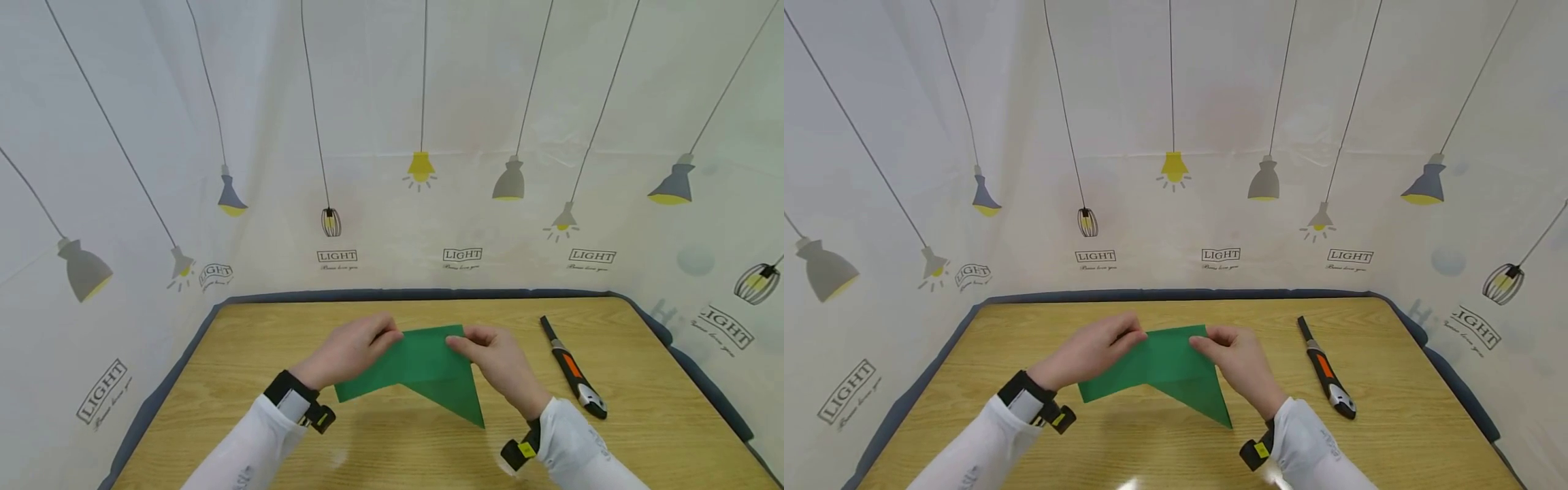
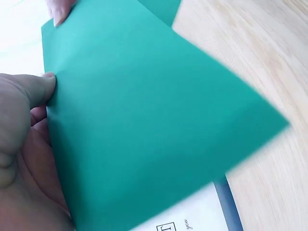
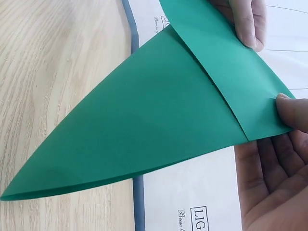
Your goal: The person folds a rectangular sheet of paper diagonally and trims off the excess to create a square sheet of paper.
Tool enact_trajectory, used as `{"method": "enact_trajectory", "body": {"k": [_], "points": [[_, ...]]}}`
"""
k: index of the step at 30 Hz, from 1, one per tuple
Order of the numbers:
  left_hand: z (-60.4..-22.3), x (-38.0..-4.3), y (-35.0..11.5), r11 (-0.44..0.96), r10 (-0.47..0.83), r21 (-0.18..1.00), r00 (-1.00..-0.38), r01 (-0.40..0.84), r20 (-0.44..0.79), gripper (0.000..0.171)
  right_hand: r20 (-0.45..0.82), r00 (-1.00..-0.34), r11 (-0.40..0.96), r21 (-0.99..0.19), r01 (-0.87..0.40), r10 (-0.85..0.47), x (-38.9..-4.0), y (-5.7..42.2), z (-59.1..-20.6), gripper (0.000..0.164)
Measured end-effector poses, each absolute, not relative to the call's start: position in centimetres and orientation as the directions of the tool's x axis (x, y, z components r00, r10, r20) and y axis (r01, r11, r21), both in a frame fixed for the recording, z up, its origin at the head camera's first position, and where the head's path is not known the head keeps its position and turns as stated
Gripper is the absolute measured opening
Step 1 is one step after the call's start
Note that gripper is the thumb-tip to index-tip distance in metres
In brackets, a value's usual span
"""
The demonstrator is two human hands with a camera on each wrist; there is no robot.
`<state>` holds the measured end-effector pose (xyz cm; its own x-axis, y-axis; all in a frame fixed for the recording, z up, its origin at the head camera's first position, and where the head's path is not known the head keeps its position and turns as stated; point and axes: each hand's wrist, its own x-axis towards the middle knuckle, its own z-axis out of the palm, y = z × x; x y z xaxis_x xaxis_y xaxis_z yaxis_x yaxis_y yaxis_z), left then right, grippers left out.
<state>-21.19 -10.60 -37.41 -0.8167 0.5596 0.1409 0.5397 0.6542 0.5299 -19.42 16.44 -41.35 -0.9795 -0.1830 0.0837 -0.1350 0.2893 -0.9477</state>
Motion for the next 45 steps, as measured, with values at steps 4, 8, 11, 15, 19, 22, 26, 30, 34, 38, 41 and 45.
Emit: {"method": "enact_trajectory", "body": {"k": [4, 8, 11, 15, 19, 22, 26, 30, 34, 38, 41, 45], "points": [[-37.5, -21.2, -10.9, 0.658, 0.561, 0.519, -0.815, 0.546, 0.146, 0.018, 0.084, -0.981, 0.292, -0.947, -0.133, -0.176, -19.5, 16.7, -41.4, 0.034], [-37.6, -21.3, -11.2, 0.654, 0.562, 0.529, -0.815, 0.541, 0.14, 0.019, 0.093, -0.978, 0.283, -0.948, -0.144, -0.186, -19.6, 17.0, -41.5, 0.035], [-37.7, -21.3, -11.6, 0.659, 0.551, 0.536, -0.824, 0.527, 0.133, 0.019, 0.08, -0.982, 0.281, -0.951, -0.127, -0.173, -19.6, 17.3, -41.5, 0.037], [-37.6, -21.3, -11.9, 0.67, 0.543, 0.526, -0.829, 0.524, 0.134, 0.018, 0.069, -0.985, 0.284, -0.952, -0.111, -0.155, -19.6, 17.7, -41.4, 0.039], [-37.6, -21.3, -12.1, 0.666, 0.548, 0.528, -0.825, 0.528, 0.133, 0.018, 0.065, -0.985, 0.285, -0.952, -0.109, -0.159, -19.7, 17.9, -41.3, 0.04], [-37.8, -21.4, -12.6, 0.66, 0.538, 0.555, -0.834, 0.506, 0.122, 0.019, 0.053, -0.988, 0.282, -0.955, -0.093, -0.147, -19.7, 18.3, -41.3, 0.041], [-38.1, -21.4, -13.1, 0.665, 0.519, 0.569, -0.847, 0.484, 0.113, 0.019, 0.049, -0.991, 0.288, -0.954, -0.084, -0.126, -19.5, 18.8, -41.1, 0.042], [-38.2, -21.6, -13.3, 0.661, 0.525, 0.567, -0.843, 0.492, 0.119, 0.019, 0.062, -0.989, 0.304, -0.947, -0.1, -0.132, -19.4, 19.0, -41.0, 0.041], [-38.3, -21.6, -13.9, 0.651, 0.515, 0.598, -0.851, 0.468, 0.105, 0.02, 0.061, -0.99, 0.29, -0.952, -0.095, -0.126, -19.6, 19.5, -41.1, 0.042], [-38.3, -21.5, -14.6, 0.646, 0.497, 0.625, -0.863, 0.439, 0.092, 0.021, 0.05, -0.993, 0.3, -0.951, -0.079, -0.105, -19.6, 20.3, -41.2, 0.043], [-38.4, -21.6, -14.9, 0.638, 0.499, 0.634, -0.862, 0.438, 0.093, 0.022, 0.05, -0.993, 0.317, -0.945, -0.081, -0.105, -19.6, 20.7, -41.2, 0.045], [-38.7, -21.7, -15.2, 0.643, 0.482, 0.632, -0.87, 0.433, 0.105, 0.028, 0.059, -0.993, 0.312, -0.946, -0.089, -0.105, -19.6, 20.7, -41.3, 0.043]]}}
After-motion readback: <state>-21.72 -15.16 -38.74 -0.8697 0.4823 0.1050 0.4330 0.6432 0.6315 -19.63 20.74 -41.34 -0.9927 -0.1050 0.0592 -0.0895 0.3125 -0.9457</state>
